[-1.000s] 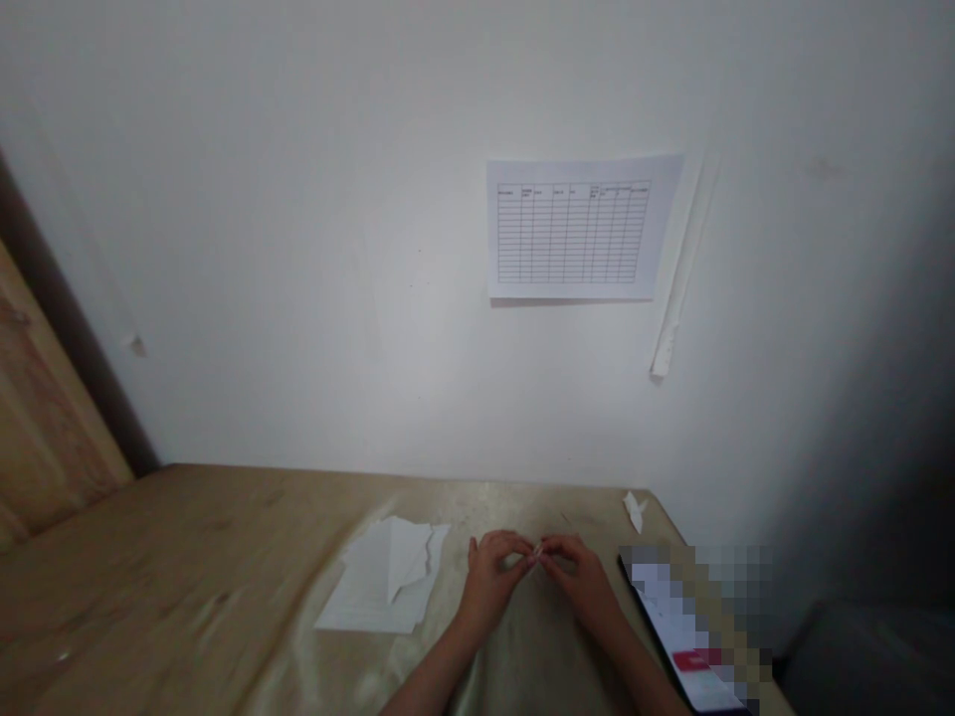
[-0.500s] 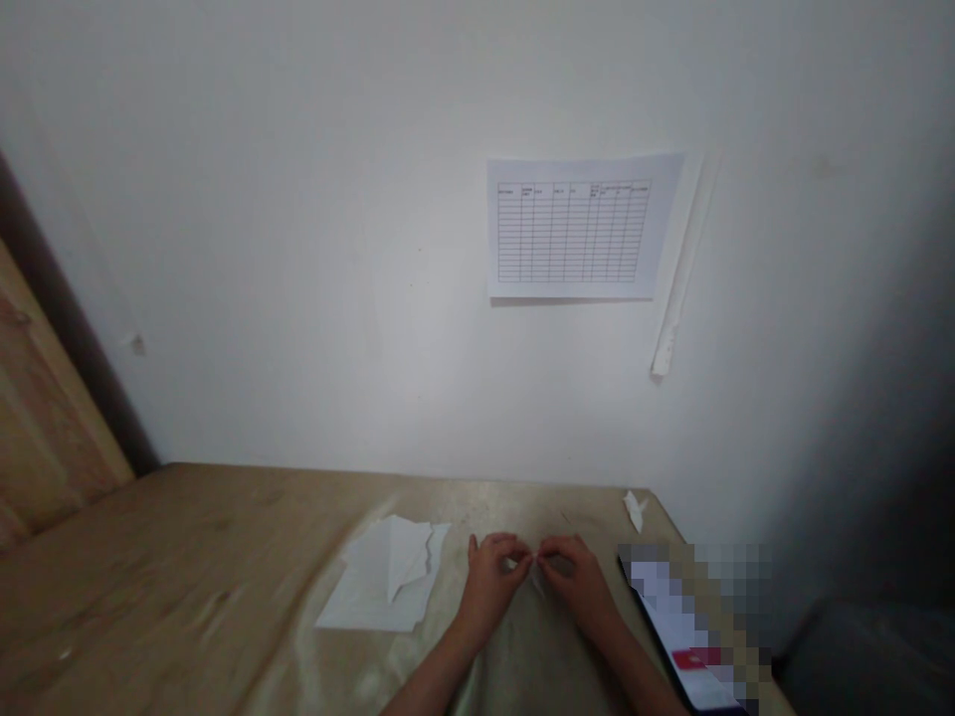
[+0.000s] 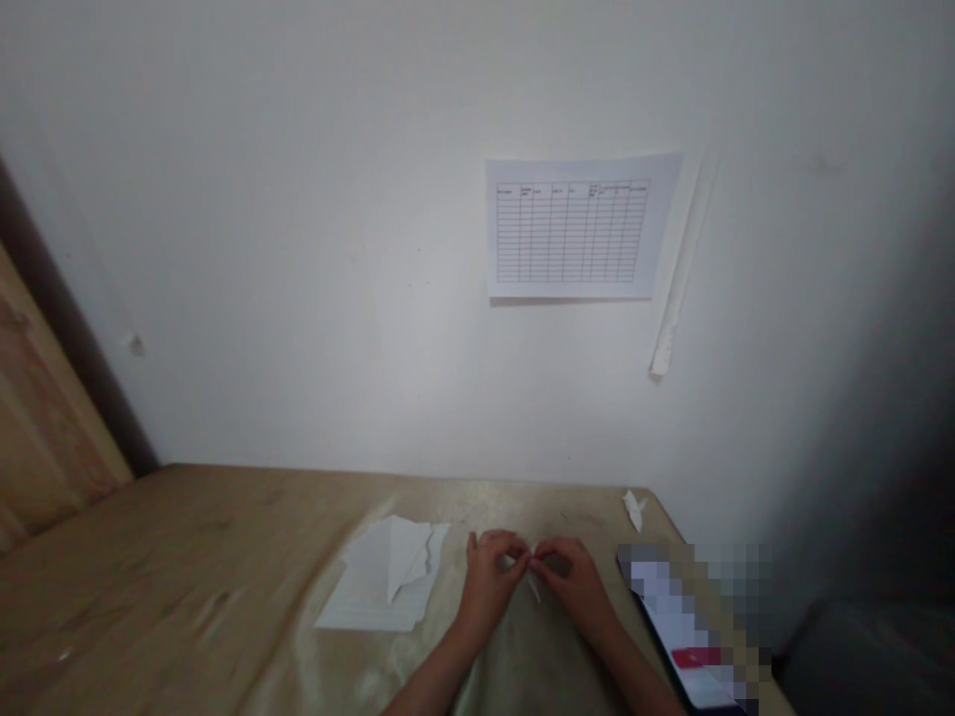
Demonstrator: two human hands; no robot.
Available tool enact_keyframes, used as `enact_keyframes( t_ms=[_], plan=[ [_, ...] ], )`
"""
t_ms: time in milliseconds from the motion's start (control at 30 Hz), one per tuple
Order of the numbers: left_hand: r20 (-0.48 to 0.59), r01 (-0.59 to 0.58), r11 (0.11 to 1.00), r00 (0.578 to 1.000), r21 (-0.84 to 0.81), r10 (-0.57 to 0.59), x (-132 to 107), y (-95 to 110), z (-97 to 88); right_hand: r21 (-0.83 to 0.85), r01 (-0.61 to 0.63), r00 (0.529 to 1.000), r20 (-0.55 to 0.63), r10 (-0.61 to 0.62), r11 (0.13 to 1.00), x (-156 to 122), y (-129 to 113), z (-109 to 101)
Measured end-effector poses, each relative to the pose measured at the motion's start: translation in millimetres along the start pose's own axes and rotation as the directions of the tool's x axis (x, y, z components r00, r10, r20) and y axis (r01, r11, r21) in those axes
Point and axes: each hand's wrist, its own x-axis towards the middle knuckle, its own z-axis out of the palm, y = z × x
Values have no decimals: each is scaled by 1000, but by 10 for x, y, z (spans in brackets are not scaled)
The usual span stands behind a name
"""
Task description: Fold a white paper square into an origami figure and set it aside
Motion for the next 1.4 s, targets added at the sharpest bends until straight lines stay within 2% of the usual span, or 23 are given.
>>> enact_keyframes(
  t_ms=[633, 900, 1067, 1233, 1400],
  plan=[
    [71, 17, 999, 997, -42, -13, 14, -14, 21, 36, -56, 997, -42, 57, 998, -10, -26, -25],
    [94, 13, 999, 996, -29, -10, 7, 7, 25, 14, 23, 999, -42, -23, 1000, -6, -41, -51],
    [76, 3, 1000, 997, -25, -1, 0, 18, 36, -97, 123, 990, -61, -129, 988, -1, -82, -48],
    [89, 11, 1000, 996, -14, -9, -8, 52, 29, -176, 99, 990, -83, -115, 979, -28, -129, -31],
    [64, -10, 1000, 998, -12, 11, 0, 60, 16, -104, 97, 989, -98, -107, 990, -38, -112, -14]
  ],
)
